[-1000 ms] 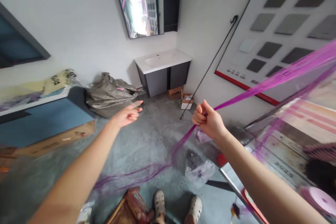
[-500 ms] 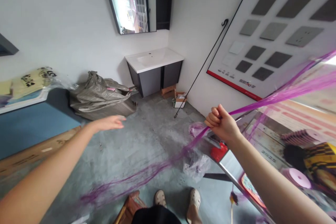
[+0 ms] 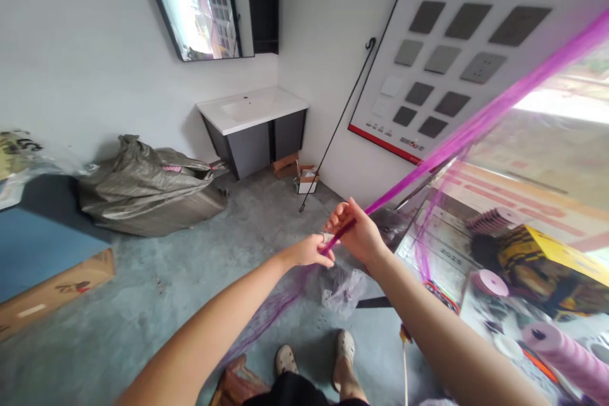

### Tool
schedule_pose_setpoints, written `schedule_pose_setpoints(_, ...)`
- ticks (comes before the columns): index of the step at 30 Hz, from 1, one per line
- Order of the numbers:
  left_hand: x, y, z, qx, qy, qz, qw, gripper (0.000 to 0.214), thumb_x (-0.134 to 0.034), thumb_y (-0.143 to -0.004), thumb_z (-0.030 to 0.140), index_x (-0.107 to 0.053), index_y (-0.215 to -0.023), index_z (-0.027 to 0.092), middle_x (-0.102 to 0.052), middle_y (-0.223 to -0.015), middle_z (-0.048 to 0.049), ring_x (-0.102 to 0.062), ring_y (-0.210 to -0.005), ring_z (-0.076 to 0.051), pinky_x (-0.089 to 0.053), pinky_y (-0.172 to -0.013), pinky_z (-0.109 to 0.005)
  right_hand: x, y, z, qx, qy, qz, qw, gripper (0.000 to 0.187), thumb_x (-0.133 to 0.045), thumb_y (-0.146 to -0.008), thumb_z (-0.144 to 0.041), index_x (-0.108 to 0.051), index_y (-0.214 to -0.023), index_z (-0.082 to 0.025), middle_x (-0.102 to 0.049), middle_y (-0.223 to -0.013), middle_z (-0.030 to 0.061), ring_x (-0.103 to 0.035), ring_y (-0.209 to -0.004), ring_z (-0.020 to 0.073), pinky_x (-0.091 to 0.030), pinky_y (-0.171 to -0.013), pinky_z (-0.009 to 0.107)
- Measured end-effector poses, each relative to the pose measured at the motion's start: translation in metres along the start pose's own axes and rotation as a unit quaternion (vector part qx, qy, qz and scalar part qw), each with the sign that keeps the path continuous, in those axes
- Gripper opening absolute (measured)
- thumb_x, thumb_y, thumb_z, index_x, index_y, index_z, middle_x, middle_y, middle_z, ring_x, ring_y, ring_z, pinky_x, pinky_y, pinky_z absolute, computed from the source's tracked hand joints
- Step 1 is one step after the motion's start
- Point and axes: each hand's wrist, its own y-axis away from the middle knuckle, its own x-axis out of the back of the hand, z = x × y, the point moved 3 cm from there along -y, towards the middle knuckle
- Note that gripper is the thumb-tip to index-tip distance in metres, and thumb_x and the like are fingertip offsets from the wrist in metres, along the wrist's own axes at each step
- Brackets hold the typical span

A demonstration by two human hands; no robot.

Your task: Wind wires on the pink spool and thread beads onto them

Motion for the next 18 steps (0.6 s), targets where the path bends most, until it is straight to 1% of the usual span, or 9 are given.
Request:
schedule_pose_setpoints(2, -0.005, 0.008, -0.026, 0.031, -0.008, 0.004, 0.999, 0.035, -0.068, -0.063, 0.019, -0.063, -0.097, 0.012, -0.060, -0.058, 0.0012, -0.055, -0.053, -0.013, -0.044, -0.057, -0.026, -0.002, 0.000, 0.001, 0.008, -0.005, -0.020, 1.000, 0.040, -0.058, -0.077, -0.051, -0.045, -0.057, -0.019, -0.034, -0.044, -0.0059, -0.035, -0.041, 0.0089, -0.036, -0.050, 0.025)
schedule_pose_setpoints(4, -0.003, 0.022, -0.051, 0.063, -0.022, 0.038, 0.997, 0.029, -0.063, -0.067, 0.019, -0.062, -0.095, 0.012, -0.054, -0.051, 0.0043, -0.047, -0.044, -0.010, -0.038, -0.048, -0.023, 0.000, -0.001, -0.003, 0.018, -0.013, -0.031, 0.999, 0.043, -0.054, -0.080, -0.050, -0.039, -0.055, -0.019, -0.022, -0.041, -0.0080, -0.021, -0.037, 0.0074, -0.025, -0.043, 0.021)
schedule_pose_setpoints(5, 0.001, 0.032, -0.063, 0.079, -0.032, 0.065, 0.994, 0.027, -0.061, -0.068, 0.020, -0.062, -0.094, 0.013, -0.052, -0.050, 0.0047, -0.045, -0.042, -0.009, -0.037, -0.047, -0.022, 0.002, -0.001, -0.006, 0.020, -0.017, -0.031, 0.999, 0.045, -0.053, -0.082, -0.050, -0.036, -0.054, -0.019, -0.018, -0.042, -0.0083, -0.016, -0.037, 0.0073, -0.021, -0.041, 0.021)
schedule_pose_setpoints(8, 0.024, 0.071, -0.093, 0.125, -0.071, 0.147, 0.979, 0.026, -0.056, -0.071, 0.022, -0.062, -0.094, 0.013, -0.052, -0.051, 0.0038, -0.044, -0.042, -0.010, -0.035, -0.045, -0.022, 0.013, 0.000, -0.018, 0.020, -0.029, -0.015, 0.999, 0.046, -0.049, -0.085, -0.048, -0.031, -0.054, -0.019, -0.012, -0.043, -0.0083, -0.009, -0.039, 0.0080, -0.018, -0.040, 0.021)
schedule_pose_setpoints(10, 0.045, 0.105, -0.105, 0.154, -0.105, 0.189, 0.964, 0.026, -0.055, -0.071, 0.024, -0.062, -0.094, 0.013, -0.053, -0.053, 0.0029, -0.047, -0.044, -0.011, -0.037, -0.048, -0.023, 0.021, 0.002, -0.026, 0.019, -0.042, 0.005, 0.999, 0.045, -0.045, -0.088, -0.045, -0.030, -0.054, -0.019, -0.011, -0.044, -0.0080, -0.008, -0.040, 0.0085, -0.018, -0.040, 0.021)
schedule_pose_setpoints(12, 0.070, 0.142, -0.109, 0.183, -0.147, 0.220, 0.947, 0.024, -0.055, -0.070, 0.024, -0.064, -0.090, 0.015, -0.056, -0.054, 0.0020, -0.050, -0.047, -0.014, -0.039, -0.052, -0.025, 0.029, 0.005, -0.033, 0.016, -0.054, 0.030, 0.998, 0.045, -0.039, -0.090, -0.043, -0.030, -0.053, -0.019, -0.011, -0.045, -0.0076, -0.008, -0.041, 0.0089, -0.019, -0.040, 0.021)
schedule_pose_setpoints(14, 0.096, 0.183, -0.105, 0.215, -0.195, 0.249, 0.924, 0.017, -0.055, -0.070, 0.025, -0.065, -0.082, 0.017, -0.058, -0.054, 0.0011, -0.055, -0.053, -0.017, -0.040, -0.057, -0.026, 0.035, 0.008, -0.040, 0.016, -0.058, 0.057, 0.997, 0.045, -0.034, -0.093, -0.040, -0.030, -0.053, -0.018, -0.012, -0.045, -0.0072, -0.009, -0.041, 0.0091, -0.020, -0.040, 0.022)
schedule_pose_setpoints(16, 0.124, 0.224, -0.096, 0.250, -0.246, 0.281, 0.894, 0.009, -0.056, -0.069, 0.024, -0.063, -0.071, 0.019, -0.061, -0.057, -0.0010, -0.059, -0.064, -0.021, -0.040, -0.062, -0.027, 0.038, 0.010, -0.046, 0.019, -0.056, 0.081, 0.995, 0.045, -0.031, -0.094, -0.038, -0.031, -0.053, -0.018, -0.014, -0.045, -0.0069, -0.011, -0.041, 0.0090, -0.021, -0.039, 0.022)
schedule_pose_setpoints(18, 0.149, 0.265, -0.081, 0.289, -0.291, 0.309, 0.858, 0.008, -0.056, -0.069, 0.023, -0.061, -0.065, 0.019, -0.064, -0.061, -0.0034, -0.061, -0.073, -0.024, -0.040, -0.067, -0.027, 0.039, 0.012, -0.051, 0.023, -0.058, 0.107, 0.992, 0.045, -0.029, -0.094, -0.036, -0.032, -0.052, -0.019, -0.016, -0.043, -0.0060, -0.014, -0.039, 0.0081, -0.022, -0.039, 0.025)
